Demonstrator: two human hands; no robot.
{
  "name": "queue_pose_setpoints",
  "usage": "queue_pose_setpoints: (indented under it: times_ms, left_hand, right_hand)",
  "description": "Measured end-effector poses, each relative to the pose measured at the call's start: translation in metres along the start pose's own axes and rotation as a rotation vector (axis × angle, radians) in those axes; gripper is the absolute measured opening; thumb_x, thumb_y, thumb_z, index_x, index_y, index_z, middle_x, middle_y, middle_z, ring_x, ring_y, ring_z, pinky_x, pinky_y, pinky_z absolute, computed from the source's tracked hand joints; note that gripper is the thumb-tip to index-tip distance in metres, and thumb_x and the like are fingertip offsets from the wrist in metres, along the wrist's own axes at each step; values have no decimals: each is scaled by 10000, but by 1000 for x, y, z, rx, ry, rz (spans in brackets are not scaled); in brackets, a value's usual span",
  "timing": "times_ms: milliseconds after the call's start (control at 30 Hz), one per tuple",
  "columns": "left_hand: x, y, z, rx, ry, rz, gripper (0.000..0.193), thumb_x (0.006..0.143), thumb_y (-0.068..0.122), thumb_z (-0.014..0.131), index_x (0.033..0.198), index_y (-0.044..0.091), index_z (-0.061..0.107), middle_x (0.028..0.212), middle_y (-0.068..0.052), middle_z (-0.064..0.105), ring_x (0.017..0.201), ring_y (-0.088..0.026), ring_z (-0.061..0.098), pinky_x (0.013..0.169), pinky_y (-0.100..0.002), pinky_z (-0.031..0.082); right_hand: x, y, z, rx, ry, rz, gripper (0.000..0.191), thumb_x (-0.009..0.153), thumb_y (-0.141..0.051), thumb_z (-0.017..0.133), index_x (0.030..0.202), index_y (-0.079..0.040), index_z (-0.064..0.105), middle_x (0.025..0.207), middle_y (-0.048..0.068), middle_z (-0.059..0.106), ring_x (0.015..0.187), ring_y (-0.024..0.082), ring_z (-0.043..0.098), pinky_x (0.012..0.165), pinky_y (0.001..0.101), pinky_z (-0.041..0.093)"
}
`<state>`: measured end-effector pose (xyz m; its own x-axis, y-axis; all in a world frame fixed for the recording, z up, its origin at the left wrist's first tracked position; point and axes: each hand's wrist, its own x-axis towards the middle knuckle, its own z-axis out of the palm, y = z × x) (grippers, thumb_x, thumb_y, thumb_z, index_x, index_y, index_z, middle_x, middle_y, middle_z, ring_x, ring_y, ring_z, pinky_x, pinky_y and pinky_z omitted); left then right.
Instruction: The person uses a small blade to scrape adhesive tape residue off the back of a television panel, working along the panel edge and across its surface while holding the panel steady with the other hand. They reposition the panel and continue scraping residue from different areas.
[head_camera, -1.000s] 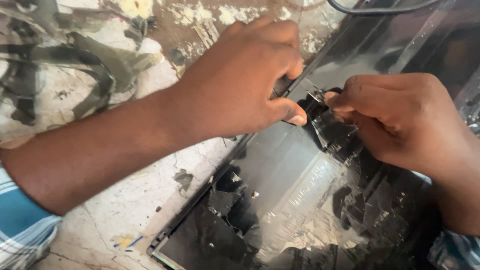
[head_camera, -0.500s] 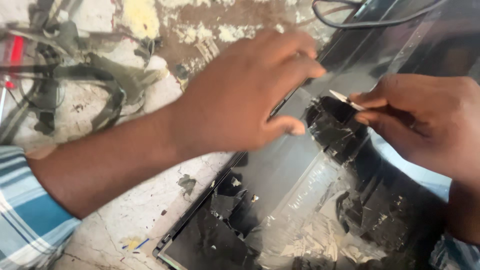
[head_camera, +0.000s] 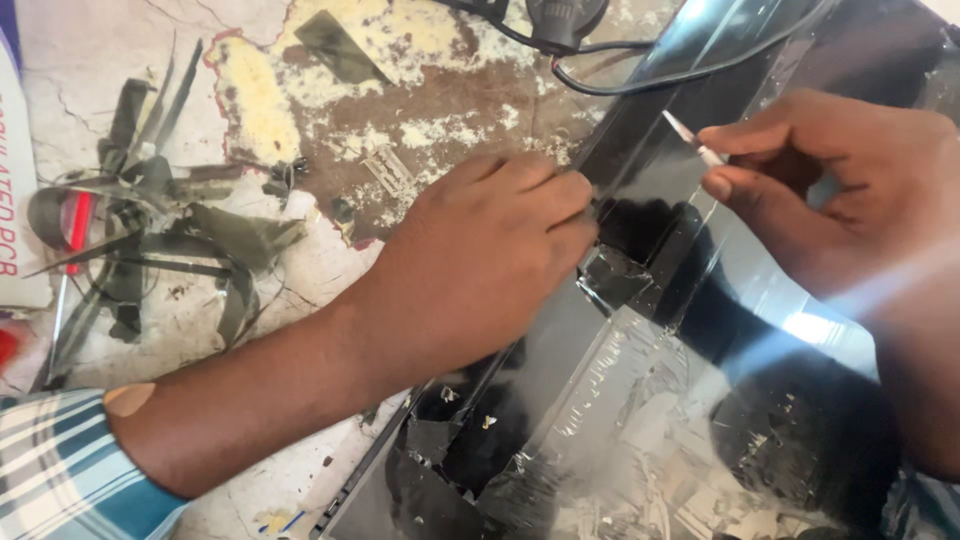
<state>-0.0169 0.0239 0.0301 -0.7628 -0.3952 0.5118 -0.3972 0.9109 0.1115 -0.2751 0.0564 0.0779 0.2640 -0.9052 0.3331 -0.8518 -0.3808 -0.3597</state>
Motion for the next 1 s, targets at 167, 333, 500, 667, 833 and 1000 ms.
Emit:
queue_pose_setpoints:
  times_ms: [167, 333, 500, 667, 833, 1000]
  left_hand:
    - [7, -6, 3, -66, -11, -34, 104, 910, 167, 652, 951, 80, 692, 955, -48, 605, 973, -245, 625, 827, -412, 504]
    - [7, -13, 6, -106, -16, -18, 119, 979, 147, 632, 1051, 68, 685, 956, -54, 607, 941, -238, 647, 790, -415, 509]
    - [3, -11, 8, -21, 24, -46, 218, 980, 143, 608, 1152, 35, 689, 982, -69, 610, 941, -245, 649, 779, -406, 515]
    - [1, -8, 4, -37, -5, -35, 113, 948, 128, 616, 1023, 95, 694, 967, -48, 601, 949, -238, 650, 813, -413, 512]
    - [2, -6, 2, -115, 4, -41, 104, 916, 149, 632, 994, 93, 670, 966, -53, 591, 936, -252, 645, 796, -416, 497]
    - [3, -7, 5, -171, -5, -76, 37, 961, 131, 637, 948, 97, 632, 945, -48, 583, 895, -248, 646, 755, -420, 482]
  right_hand:
    - [2, 2, 5, 166, -45, 3, 169, 916, -37, 759, 1065, 37, 726, 844, 114, 731, 675, 94, 657, 583, 231, 508]
    - [-1, 8, 6, 161, -87, 11, 190, 907, -47, 779, 1084, 14, 744, 785, 75, 710, 598, 75, 621, 525, 231, 462]
    - [-1, 6, 14, 146, -120, 100, 348, 856, -56, 818, 1189, -5, 733, 762, 31, 660, 623, 71, 595, 516, 230, 468]
    - [0, 5, 16, 133, -126, 141, 377, 852, -46, 825, 1215, -15, 726, 773, 25, 631, 639, 74, 569, 539, 233, 459]
    - [-2, 9, 16, 167, -151, 140, 367, 871, -34, 806, 1226, -11, 717, 770, 17, 616, 643, 71, 568, 529, 231, 455]
    - [-1, 12, 19, 221, -176, 104, 387, 866, -34, 795, 1241, -5, 703, 782, 11, 626, 650, 59, 589, 540, 216, 479]
